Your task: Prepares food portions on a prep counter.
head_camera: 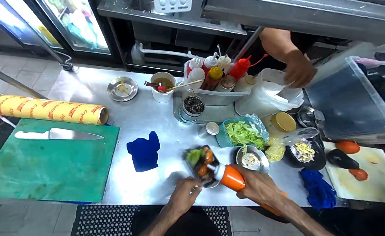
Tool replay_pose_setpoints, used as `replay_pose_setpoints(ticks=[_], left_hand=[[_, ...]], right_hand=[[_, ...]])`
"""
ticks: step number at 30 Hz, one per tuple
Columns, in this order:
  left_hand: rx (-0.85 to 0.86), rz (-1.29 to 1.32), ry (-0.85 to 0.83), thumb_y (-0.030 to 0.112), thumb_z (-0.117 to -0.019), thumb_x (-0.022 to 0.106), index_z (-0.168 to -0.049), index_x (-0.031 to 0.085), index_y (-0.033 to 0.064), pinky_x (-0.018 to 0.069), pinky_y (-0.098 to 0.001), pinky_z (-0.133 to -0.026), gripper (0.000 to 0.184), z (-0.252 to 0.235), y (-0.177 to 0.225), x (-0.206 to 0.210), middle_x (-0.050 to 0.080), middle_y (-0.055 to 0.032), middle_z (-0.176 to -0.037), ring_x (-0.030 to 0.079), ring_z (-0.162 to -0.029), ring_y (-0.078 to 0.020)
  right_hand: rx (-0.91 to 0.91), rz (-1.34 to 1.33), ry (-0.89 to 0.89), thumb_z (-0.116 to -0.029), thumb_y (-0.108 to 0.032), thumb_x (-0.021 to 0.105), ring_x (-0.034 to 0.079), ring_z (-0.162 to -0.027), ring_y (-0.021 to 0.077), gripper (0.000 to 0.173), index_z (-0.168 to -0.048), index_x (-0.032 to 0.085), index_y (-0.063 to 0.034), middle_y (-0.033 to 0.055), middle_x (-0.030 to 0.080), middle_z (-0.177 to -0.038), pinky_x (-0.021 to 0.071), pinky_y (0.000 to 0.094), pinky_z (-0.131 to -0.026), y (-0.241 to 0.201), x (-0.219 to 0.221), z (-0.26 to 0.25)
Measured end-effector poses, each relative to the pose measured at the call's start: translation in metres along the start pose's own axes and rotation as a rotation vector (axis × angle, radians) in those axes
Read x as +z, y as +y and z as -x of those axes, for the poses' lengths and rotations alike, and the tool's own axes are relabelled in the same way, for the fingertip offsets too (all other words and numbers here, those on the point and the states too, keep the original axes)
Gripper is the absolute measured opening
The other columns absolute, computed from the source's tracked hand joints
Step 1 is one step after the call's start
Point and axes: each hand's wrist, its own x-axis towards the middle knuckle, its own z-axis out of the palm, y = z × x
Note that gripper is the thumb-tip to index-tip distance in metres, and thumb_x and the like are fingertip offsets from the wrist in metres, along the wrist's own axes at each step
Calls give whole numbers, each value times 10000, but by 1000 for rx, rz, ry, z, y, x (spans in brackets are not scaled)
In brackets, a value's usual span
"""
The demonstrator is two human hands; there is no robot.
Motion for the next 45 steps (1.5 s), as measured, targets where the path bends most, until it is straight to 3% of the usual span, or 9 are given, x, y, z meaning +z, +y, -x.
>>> replay_pose_setpoints(ticks=[3,7,13,18,24,28,34,41,45], left_hand=[[-4,-61,-81,207,-1044,531,-1213,729,83,546,-383,-983,289,0,-3,15,725,-115,-1157,699,-1049,-210],[1,-105,-98,156,-1044,507,-1218,721,52,506,-398,-1045,295,-3,-5,25,721,-142,-1179,683,-1121,-243],[-48,-64,39,163,-1036,518,-1198,741,77,544,-366,-980,288,-4,-6,19,737,-120,-1125,707,-1039,-208],[-63,-16,-48,186,-1032,535,-1200,743,86,546,-383,-981,285,-5,-4,25,745,-111,-1113,710,-1039,-204],[-75,27,107,212,-1031,553,-1214,746,112,542,-342,-1011,285,-24,-5,27,737,-89,-1157,699,-1077,-163],[-44,12,37,186,-1026,542,-1191,748,85,530,-354,-1019,282,-33,2,32,738,-96,-1152,695,-1089,-178],[-93,75,142,244,-1022,582,-1193,748,120,556,-342,-987,269,-50,1,20,741,-62,-1122,703,-1031,-135],[-101,67,3,237,-1027,567,-1200,737,88,547,-353,-978,285,-58,15,24,735,-97,-1114,701,-1013,-170],[-61,283,242,245,-991,657,-1138,744,91,618,-321,-850,230,-53,21,-3,748,-42,-1025,724,-880,-114]], right_hand=[[-24,151,-80,-648,-437,881,689,-1031,415,926,-1480,497,-306,156,700,-1207,536,658,-806,-4,-13,-5],[-105,305,-186,-709,-400,853,671,-1041,426,868,-1482,484,-263,183,676,-1219,527,633,-830,-20,-27,-16],[-124,434,-69,-712,-386,821,685,-986,377,831,-1472,507,-267,149,684,-1164,545,574,-789,-37,-40,-32],[-159,528,-228,-749,-364,809,664,-1043,399,787,-1461,498,-238,173,674,-1187,509,597,-875,-48,-48,-26],[-41,517,-40,-734,-399,803,676,-991,386,834,-1492,491,-252,161,669,-1203,543,569,-783,-35,-44,-39],[-68,564,-187,-746,-376,801,649,-1053,422,774,-1453,519,-229,197,665,-1191,515,595,-849,-42,-55,-32],[6,497,57,-712,-366,821,678,-947,380,804,-1449,530,-231,160,679,-1156,544,557,-742,-25,-51,-43],[-47,539,-95,-722,-465,797,675,-1005,344,702,-1351,586,-234,116,693,-1125,534,550,-804,-18,-58,-37],[-39,158,12,-661,-477,878,702,-976,325,805,-1392,561,-362,64,733,-1088,548,610,-768,4,-73,-32]])
